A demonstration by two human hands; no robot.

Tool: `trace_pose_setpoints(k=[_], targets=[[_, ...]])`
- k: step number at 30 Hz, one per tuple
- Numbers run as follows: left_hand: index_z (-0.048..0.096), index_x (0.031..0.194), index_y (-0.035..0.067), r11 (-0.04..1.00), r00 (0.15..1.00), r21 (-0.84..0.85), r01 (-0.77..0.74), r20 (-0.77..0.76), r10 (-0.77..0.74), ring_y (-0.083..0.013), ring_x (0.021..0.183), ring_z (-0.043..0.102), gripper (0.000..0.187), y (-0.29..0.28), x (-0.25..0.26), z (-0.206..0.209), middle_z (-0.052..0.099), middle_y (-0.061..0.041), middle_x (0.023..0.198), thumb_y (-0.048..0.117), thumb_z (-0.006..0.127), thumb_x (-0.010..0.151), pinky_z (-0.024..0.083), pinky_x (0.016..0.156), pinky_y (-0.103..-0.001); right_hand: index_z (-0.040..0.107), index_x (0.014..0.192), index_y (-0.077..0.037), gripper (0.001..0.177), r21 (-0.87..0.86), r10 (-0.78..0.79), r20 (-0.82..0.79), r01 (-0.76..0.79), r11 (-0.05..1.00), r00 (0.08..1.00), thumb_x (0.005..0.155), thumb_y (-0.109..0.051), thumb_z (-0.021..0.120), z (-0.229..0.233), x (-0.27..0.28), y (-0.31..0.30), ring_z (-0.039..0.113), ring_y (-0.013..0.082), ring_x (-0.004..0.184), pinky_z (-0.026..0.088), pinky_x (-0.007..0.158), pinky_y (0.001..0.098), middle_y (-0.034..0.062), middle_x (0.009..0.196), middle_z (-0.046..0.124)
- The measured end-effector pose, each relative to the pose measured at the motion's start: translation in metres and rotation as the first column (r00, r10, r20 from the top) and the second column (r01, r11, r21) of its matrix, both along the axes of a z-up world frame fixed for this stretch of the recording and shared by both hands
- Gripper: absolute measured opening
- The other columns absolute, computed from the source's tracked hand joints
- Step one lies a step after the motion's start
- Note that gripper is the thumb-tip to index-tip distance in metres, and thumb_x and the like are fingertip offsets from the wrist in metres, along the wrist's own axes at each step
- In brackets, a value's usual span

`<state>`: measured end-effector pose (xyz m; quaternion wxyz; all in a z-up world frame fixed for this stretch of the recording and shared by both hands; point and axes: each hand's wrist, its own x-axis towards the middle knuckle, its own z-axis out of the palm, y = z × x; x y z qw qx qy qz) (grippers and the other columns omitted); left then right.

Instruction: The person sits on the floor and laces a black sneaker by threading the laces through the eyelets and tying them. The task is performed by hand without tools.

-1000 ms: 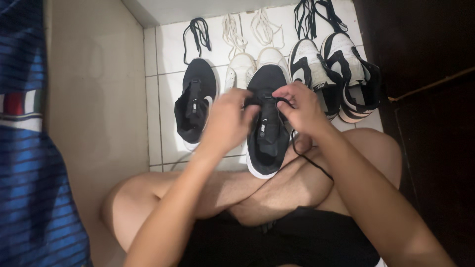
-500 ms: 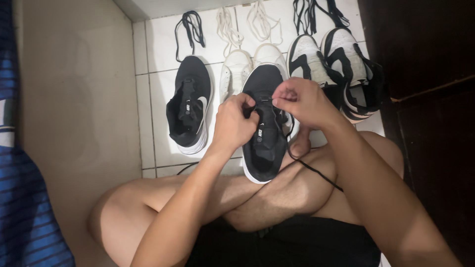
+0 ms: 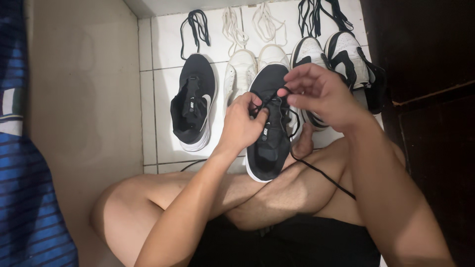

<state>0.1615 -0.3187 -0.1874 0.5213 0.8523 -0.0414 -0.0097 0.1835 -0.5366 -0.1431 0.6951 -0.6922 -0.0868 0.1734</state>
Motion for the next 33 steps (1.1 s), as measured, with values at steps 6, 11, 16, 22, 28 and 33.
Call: trace_pose_setpoints(k=[6,11,16,22,28,33], targets=[[0.067,0.097,0.002,0.986,0.972,-0.164,-0.018,-0.235,-0.021,-0.0133,0.067,0.062,0.017,0.007,0.001,-0.009,0.069,-0.003,0.075,0.019,0.069,0.093,0.051,0.065,-0.03,0.061,0.124,-0.003,0.039,-0.142,-0.157,0.223,0.191,0.971,0.962,0.088,0.007,0.072,-0.024,0.009,0.006,0.068,0.0108,0.104,0.056,0.089,0.025,0.0028,0.115,0.065],[0.066,0.101,0.002,0.91,0.91,-0.396,-0.12,-0.41,-0.059,-0.0081,0.064,0.054,0.014,0.013,0.003,-0.026,0.063,-0.001,0.077,0.016,0.066,0.097,0.046,0.059,-0.027,0.066,0.123,-0.003,0.033,-0.206,-0.255,0.242,0.306,0.929,0.936,0.092,0.001,0.078,-0.032,0.015,0.009,0.067,0.0115,0.103,0.057,0.09,0.0264,0.0074,0.113,0.069],[0.063,0.101,0.002,0.923,0.896,-0.37,-0.102,-0.437,-0.076,-0.0098,0.064,0.058,0.02,0.013,0.002,-0.022,0.063,-0.003,0.075,0.022,0.06,0.103,0.051,0.061,-0.027,0.061,0.126,-0.007,0.049,-0.317,0.062,0.303,0.039,0.948,0.951,0.081,-0.005,0.081,-0.034,0.004,0.026,0.063,0.0185,0.109,0.052,0.094,0.0335,0.0049,0.116,0.068],[0.065,0.102,0.002,0.999,0.942,-0.021,-0.025,-0.334,0.017,-0.0174,0.065,0.062,0.021,0.027,-0.004,-0.005,0.068,-0.01,0.073,0.023,0.061,0.099,0.051,0.064,-0.034,0.062,0.126,-0.01,0.051,-0.525,0.23,0.557,0.124,0.842,0.798,0.078,-0.006,0.079,-0.031,-0.003,0.036,0.064,0.0298,0.109,0.048,0.096,0.0414,0.0057,0.114,0.072],[0.067,0.099,0.001,0.997,0.971,0.08,-0.024,-0.237,0.043,-0.0191,0.067,0.065,0.021,0.051,-0.005,-0.001,0.07,-0.01,0.075,0.021,0.063,0.097,0.052,0.069,-0.035,0.061,0.125,-0.01,0.057,-0.537,0.149,0.47,0.148,0.83,0.87,0.072,-0.002,0.077,-0.032,-0.003,0.035,0.064,0.0268,0.102,0.052,0.087,0.0374,0.0039,0.114,0.076],[0.066,0.097,0.0,0.989,0.954,0.11,-0.095,-0.275,0.122,-0.0201,0.07,0.068,0.02,0.079,-0.019,0.005,0.071,-0.013,0.076,0.019,0.061,0.098,0.054,0.069,-0.034,0.064,0.124,-0.011,0.056,-0.572,0.127,0.366,0.116,0.812,0.922,0.071,0.001,0.076,-0.032,-0.004,0.032,0.065,0.021,0.093,0.055,0.076,0.0333,0.0021,0.117,0.077]])
